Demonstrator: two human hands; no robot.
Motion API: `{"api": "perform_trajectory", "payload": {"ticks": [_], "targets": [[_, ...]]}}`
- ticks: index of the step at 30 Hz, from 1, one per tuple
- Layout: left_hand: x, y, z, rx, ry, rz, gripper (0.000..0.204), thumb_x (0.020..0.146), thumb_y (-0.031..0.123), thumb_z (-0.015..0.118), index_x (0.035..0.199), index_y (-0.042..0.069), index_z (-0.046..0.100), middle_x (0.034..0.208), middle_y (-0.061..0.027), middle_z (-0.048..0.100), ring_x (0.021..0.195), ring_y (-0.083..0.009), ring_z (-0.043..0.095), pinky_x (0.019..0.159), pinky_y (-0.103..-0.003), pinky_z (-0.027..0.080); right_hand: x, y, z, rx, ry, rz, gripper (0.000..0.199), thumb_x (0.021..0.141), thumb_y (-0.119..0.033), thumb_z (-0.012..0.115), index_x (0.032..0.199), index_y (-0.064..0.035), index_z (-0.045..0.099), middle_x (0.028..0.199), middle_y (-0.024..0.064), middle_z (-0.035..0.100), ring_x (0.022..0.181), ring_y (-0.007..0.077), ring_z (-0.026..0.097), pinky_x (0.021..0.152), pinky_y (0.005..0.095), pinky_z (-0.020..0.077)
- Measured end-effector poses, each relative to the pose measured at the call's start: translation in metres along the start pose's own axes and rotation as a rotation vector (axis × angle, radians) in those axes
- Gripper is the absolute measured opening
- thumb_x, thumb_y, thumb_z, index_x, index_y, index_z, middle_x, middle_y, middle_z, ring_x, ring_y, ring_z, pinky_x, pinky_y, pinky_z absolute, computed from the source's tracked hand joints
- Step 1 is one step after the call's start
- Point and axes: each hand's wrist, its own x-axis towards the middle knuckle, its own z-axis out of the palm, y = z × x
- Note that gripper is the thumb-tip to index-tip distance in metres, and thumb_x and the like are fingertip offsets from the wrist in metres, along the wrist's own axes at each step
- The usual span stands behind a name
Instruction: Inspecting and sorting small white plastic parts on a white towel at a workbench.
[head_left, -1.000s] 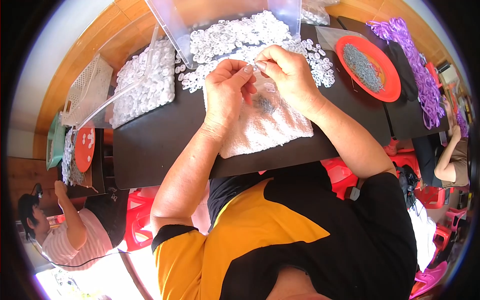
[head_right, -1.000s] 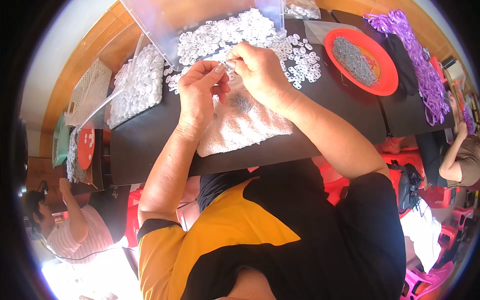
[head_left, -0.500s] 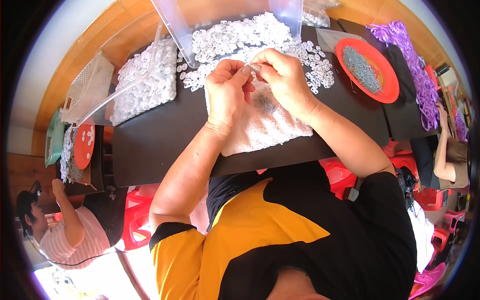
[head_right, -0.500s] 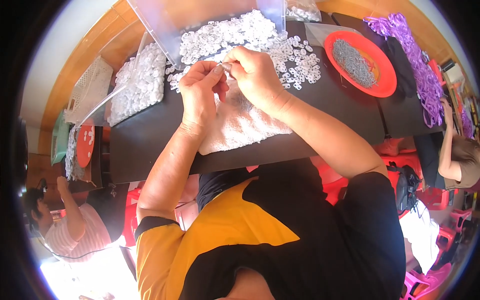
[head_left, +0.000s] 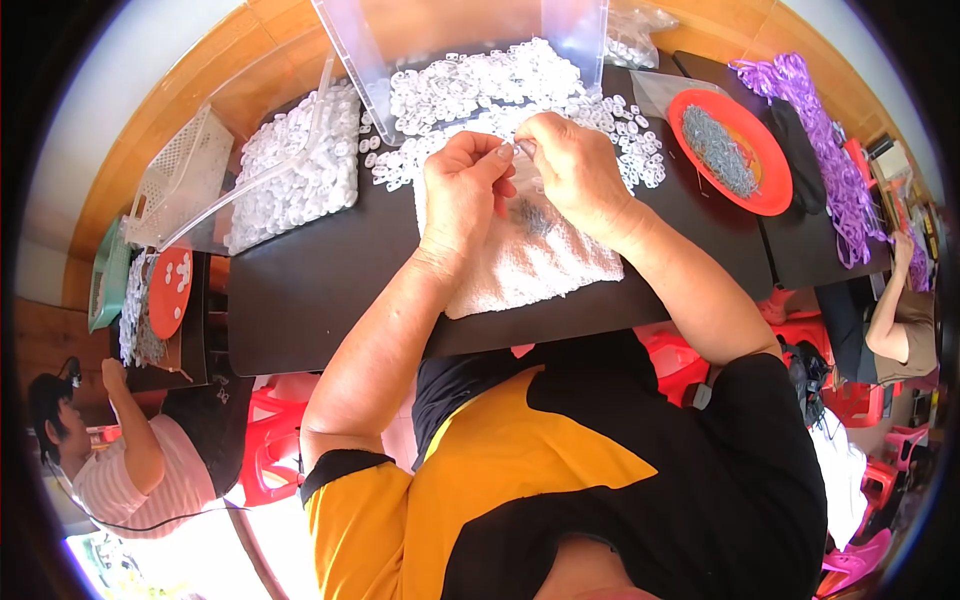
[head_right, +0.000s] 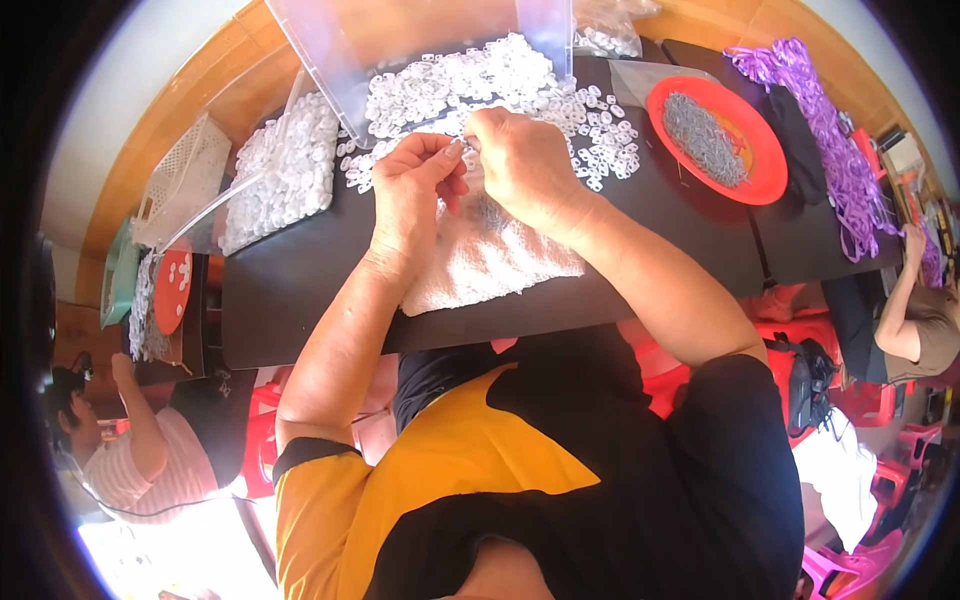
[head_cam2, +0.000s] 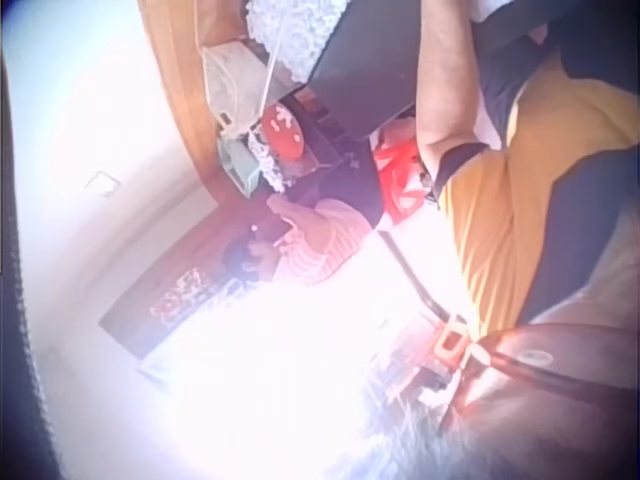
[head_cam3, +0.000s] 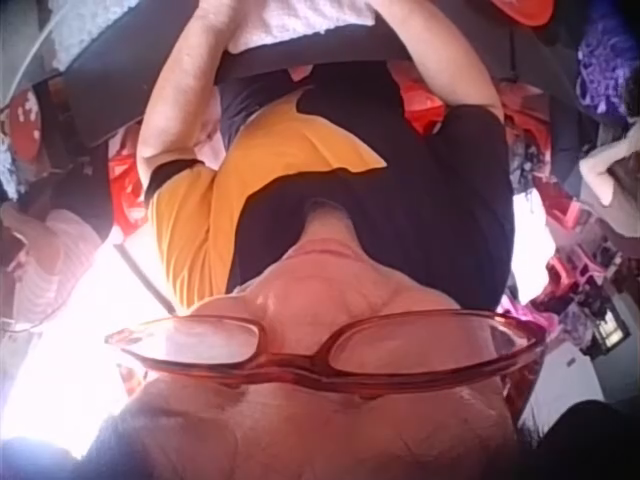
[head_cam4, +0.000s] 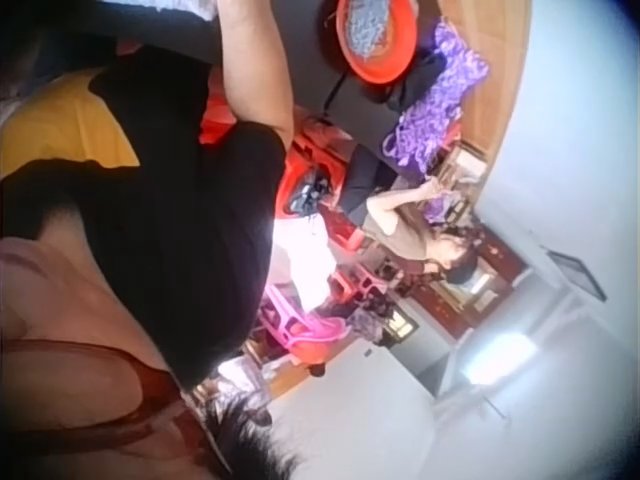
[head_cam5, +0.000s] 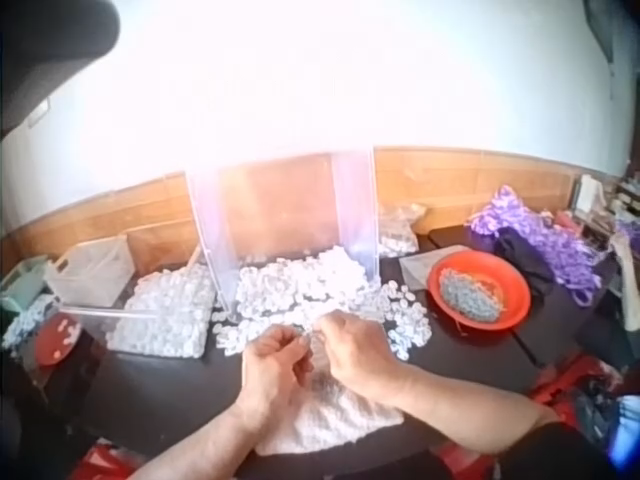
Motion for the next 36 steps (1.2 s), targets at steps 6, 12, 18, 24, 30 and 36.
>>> {"api": "perform_trajectory", "payload": {"ticks": [6, 12, 18, 24, 30, 36], "targets": [[0.002, 0.0, -0.005, 0.046, -0.02, -0.041, 0.012, 0.091, 0.009, 0.063, 0.096, -0.002, 0.062, 0.075, -0.0048, 0.062, 0.061, -0.0103, 0.056, 0.051, -0.025, 0.043, -0.003, 0.003, -0.001, 0.036, -0.081, 0.069, 0.015, 0.084, 0.0, 0.057, 0.097, -0.0051, 0.058, 0.086, 0.0144, 0.066, 0.077, 0.0348, 0.065, 0.065, 0.0422, 0.0502], [0.0, 0.001, -0.001, 0.106, -0.018, -0.054, 0.011, 0.091, 0.008, 0.063, 0.096, -0.002, 0.062, 0.074, -0.004, 0.062, 0.058, -0.0095, 0.055, 0.048, -0.023, 0.042, -0.005, 0.006, 0.003, 0.02, -0.104, 0.109, 0.013, 0.084, -0.002, 0.056, 0.096, -0.0047, 0.058, 0.087, 0.0145, 0.067, 0.078, 0.0356, 0.065, 0.066, 0.043, 0.05], [0.0, -0.005, -0.001, 0.167, 0.001, -0.079, 0.008, 0.091, 0.008, 0.063, 0.094, 0.0, 0.063, 0.074, -0.0032, 0.062, 0.056, -0.0086, 0.054, 0.045, -0.023, 0.04, -0.01, 0.006, 0.008, -0.001, -0.139, 0.128, 0.012, 0.08, -0.004, 0.057, 0.093, -0.0037, 0.058, 0.084, 0.014, 0.067, 0.076, 0.0349, 0.065, 0.066, 0.0435, 0.0501], [0.001, -0.012, 0.0, 0.205, 0.021, -0.074, 0.007, 0.092, 0.007, 0.062, 0.09, 0.0, 0.062, 0.071, -0.0027, 0.061, 0.055, -0.0072, 0.052, 0.043, -0.021, 0.038, -0.014, 0.008, 0.015, 0.054, -0.111, 0.154, 0.007, 0.081, -0.003, 0.06, 0.088, -0.0044, 0.059, 0.081, 0.0135, 0.066, 0.073, 0.0348, 0.065, 0.062, 0.0422, 0.0492], [0.003, -0.014, 0.001, 0.35, 0.039, -0.014, 0.009, 0.091, 0.008, 0.062, 0.088, -0.001, 0.061, 0.067, -0.0006, 0.057, 0.058, -0.0065, 0.051, 0.051, -0.023, 0.043, -0.015, 0.012, 0.021, -0.012, -0.048, 0.085, 0.007, 0.079, -0.002, 0.059, 0.085, -0.005, 0.059, 0.077, 0.0118, 0.066, 0.071, 0.0332, 0.065, 0.06, 0.0413, 0.0494], [0.003, -0.018, -0.001, 0.364, 0.049, 0.073, 0.008, 0.092, 0.008, 0.063, 0.089, 0.0, 0.063, 0.069, 0.0003, 0.059, 0.058, -0.0063, 0.051, 0.051, -0.021, 0.041, -0.013, 0.004, 0.014, -0.058, -0.09, 0.106, 0.007, 0.08, -0.005, 0.057, 0.086, -0.0044, 0.059, 0.078, 0.0119, 0.066, 0.073, 0.033, 0.065, 0.062, 0.0424, 0.0499]]}}
